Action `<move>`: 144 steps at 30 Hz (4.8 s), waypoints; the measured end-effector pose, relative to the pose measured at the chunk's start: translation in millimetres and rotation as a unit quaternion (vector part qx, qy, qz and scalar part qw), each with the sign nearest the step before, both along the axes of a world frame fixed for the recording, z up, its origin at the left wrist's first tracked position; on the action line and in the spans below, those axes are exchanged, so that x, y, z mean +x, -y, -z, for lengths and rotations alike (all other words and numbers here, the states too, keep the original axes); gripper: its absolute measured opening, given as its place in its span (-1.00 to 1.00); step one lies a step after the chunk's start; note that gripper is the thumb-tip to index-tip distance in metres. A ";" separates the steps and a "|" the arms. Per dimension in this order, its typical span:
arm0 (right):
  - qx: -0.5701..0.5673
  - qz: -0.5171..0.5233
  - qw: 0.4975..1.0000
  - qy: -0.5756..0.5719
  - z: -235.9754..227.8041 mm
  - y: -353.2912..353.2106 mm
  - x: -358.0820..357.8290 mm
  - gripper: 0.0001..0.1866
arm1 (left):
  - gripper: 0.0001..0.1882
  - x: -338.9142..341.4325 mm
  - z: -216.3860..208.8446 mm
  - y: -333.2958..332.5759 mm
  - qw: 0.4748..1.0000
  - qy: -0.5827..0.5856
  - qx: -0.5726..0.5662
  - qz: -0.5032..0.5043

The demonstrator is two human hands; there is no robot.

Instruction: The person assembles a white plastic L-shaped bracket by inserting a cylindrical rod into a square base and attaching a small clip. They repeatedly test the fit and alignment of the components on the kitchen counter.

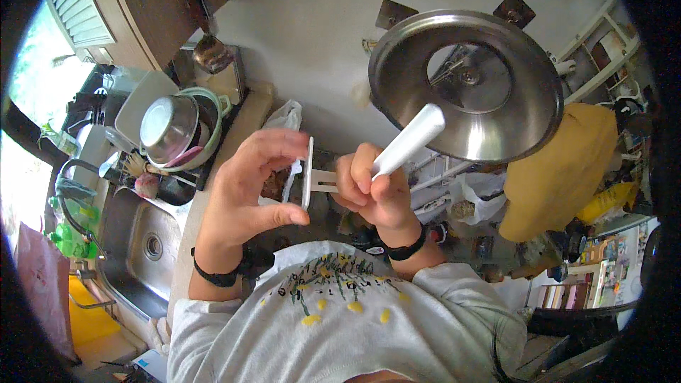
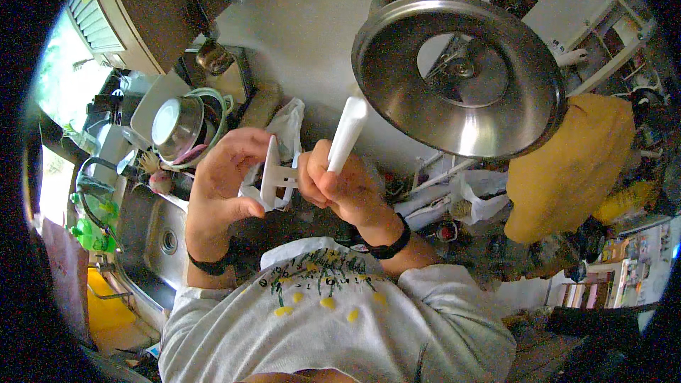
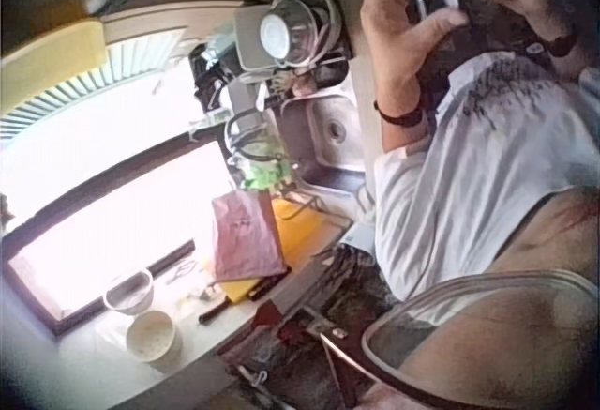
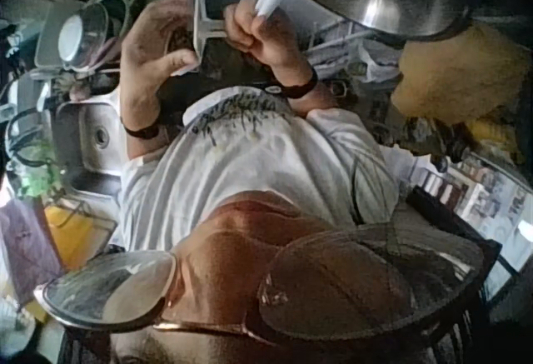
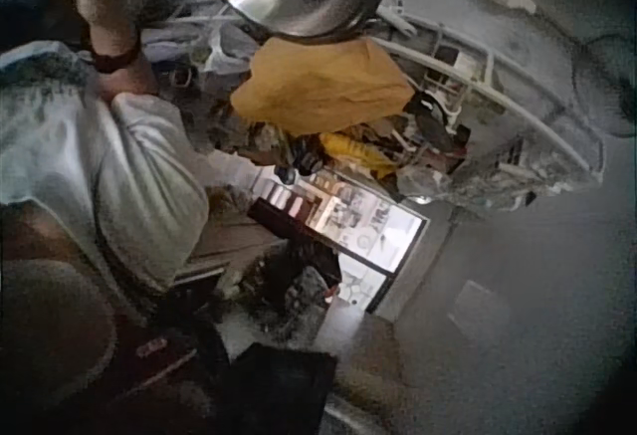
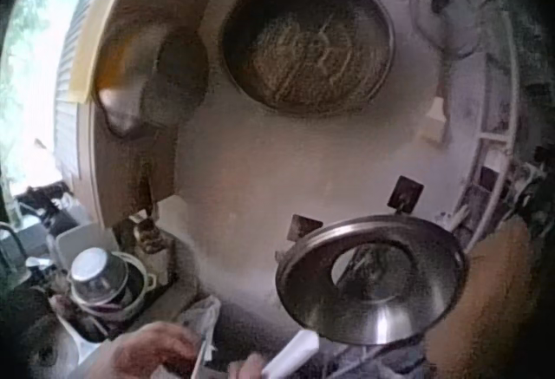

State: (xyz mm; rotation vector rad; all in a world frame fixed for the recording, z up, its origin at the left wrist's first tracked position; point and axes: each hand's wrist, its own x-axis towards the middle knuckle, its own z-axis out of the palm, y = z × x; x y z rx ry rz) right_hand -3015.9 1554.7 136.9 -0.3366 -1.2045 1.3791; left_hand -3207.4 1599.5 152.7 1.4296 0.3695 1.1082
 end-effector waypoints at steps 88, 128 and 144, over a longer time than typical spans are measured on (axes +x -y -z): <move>-0.151 -0.253 0.901 -0.318 23.5 1.2 13.9 -0.57 | -0.74 26.4 26.3 32.8 0.954 0.056 -0.251 0.156; -0.073 0.016 0.984 0.161 -12.7 -0.8 20.1 -0.36 | -0.64 20.4 20.5 47.6 0.962 0.040 -0.265 -0.048; -0.025 0.294 0.868 0.400 -2.1 -13.2 -2.9 -0.60 | -0.62 35.2 36.9 43.6 0.975 -0.009 -0.217 -0.054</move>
